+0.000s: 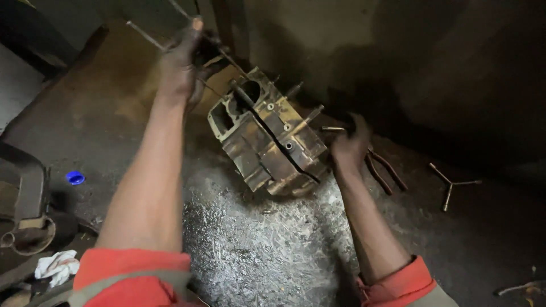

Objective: Disassembling and inspecting motorcycle engine crankcase components and gear assemblies on a workbench.

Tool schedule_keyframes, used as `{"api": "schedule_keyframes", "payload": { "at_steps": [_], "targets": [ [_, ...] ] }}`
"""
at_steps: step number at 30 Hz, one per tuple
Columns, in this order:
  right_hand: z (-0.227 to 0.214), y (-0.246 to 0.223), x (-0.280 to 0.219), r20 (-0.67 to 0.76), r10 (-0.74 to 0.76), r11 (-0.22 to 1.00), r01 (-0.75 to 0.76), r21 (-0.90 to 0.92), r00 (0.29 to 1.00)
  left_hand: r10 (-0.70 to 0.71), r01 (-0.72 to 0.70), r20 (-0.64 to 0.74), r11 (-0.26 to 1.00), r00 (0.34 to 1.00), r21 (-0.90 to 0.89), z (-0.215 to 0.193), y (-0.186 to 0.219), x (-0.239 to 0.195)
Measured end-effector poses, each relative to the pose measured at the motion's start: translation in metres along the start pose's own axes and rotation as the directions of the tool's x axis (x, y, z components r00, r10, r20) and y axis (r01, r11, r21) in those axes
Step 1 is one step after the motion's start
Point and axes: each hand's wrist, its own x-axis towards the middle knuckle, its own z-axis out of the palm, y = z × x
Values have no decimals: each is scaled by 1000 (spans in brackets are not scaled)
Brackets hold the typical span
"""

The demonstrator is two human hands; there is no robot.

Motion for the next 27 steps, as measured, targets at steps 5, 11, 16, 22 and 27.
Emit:
{"api": "schedule_keyframes", "payload": {
  "at_steps": [5, 11, 16, 22, 27],
  "targets": [
    [-42, -98, 5, 6, -100, 981, 100, -168, 995, -25, 26, -20, 996, 999, 85, 25, 2, 2],
    [-36, -122, 19, 435, -202, 967, 108, 231, 877, 10, 0, -56, 984, 998, 176, 26, 2, 0],
    [-36, -100, 17, 509, -61, 958, -93, 272, 859, -15, 16, -4, 952, 1000, 304, 50, 6, -12],
    [-54, -110, 0, 457, 234, 914, -354, 197, 858, 4, -15, 44, 970, 999, 242, 86, -6, 1],
    [-48, -53, -25, 381, 318, 731, -480, 485, 868, 61, -231, 327, 830, 943, 509, 92, -34, 25]
  ]
}}
